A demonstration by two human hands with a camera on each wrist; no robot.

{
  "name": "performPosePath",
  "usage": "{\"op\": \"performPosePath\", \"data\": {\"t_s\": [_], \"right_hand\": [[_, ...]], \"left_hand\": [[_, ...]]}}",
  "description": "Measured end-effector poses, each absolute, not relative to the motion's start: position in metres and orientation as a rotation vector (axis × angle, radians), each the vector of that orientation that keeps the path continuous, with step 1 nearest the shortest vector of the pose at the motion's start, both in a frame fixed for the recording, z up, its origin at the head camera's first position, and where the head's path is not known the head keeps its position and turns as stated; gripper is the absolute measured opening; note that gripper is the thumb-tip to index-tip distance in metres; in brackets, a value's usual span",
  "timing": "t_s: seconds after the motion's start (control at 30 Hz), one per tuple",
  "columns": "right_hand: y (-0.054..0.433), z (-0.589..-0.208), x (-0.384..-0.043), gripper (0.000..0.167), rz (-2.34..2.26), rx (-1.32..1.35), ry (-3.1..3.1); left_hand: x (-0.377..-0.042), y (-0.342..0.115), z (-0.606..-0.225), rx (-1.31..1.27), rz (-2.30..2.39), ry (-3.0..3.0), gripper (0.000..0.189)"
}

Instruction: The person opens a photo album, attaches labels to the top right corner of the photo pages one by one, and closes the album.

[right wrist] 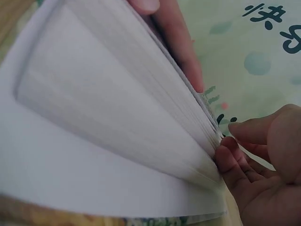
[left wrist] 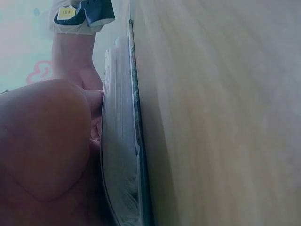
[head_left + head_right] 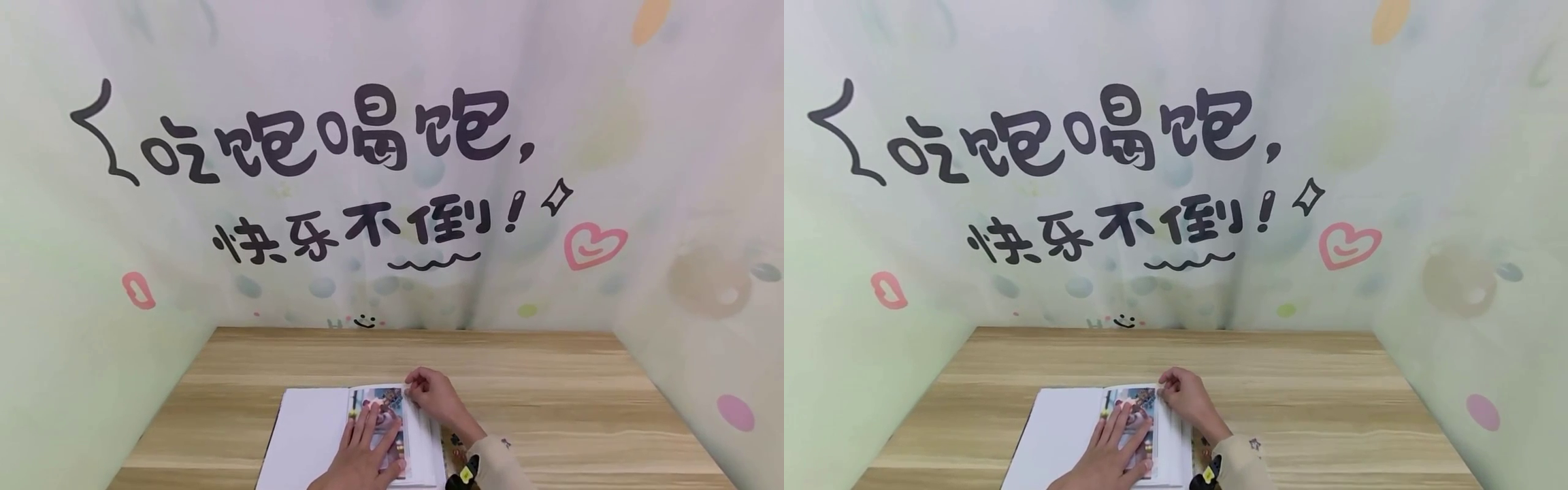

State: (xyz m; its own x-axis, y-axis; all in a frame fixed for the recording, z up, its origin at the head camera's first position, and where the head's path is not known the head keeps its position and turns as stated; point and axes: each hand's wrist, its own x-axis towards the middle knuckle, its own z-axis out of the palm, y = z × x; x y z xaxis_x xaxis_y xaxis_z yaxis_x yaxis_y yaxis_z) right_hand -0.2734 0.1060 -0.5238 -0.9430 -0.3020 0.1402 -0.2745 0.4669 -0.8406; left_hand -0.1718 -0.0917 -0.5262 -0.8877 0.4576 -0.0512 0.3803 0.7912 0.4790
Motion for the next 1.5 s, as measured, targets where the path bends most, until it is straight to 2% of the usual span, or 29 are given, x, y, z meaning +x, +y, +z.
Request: {"op": "performPosePath", "data": {"t_s": [0.27, 0.43, 0.67, 1.03, 1.5], "right_hand": [[0.114, -0.519, -0.265, 0.007, -1.4, -0.555, 2.751], [0.118, -0.517, -0.259, 0.009, -1.285, -0.688, 2.823], [0.118, -0.516, -0.251, 0.029, -1.106, -0.811, 2.877], [0.117, -0.521, -0.246, 0.047, -0.941, -0.762, 2.866], [0.116, -0.517, -0.242, 0.046, -0.936, -0.768, 2.864]], "left_hand": [[-0.171, -0.091, -0.521, 0.634, 0.682, 2.807, 0.066], [-0.171, -0.091, -0.521, 0.645, 0.691, 2.81, 0.066], [-0.17, -0.092, -0.52, 0.673, 0.718, 2.838, 0.065], [-0.171, -0.092, -0.521, 0.642, 0.809, 2.778, 0.066], [-0.173, -0.09, -0.522, 0.567, 0.857, 2.747, 0.092]]}}
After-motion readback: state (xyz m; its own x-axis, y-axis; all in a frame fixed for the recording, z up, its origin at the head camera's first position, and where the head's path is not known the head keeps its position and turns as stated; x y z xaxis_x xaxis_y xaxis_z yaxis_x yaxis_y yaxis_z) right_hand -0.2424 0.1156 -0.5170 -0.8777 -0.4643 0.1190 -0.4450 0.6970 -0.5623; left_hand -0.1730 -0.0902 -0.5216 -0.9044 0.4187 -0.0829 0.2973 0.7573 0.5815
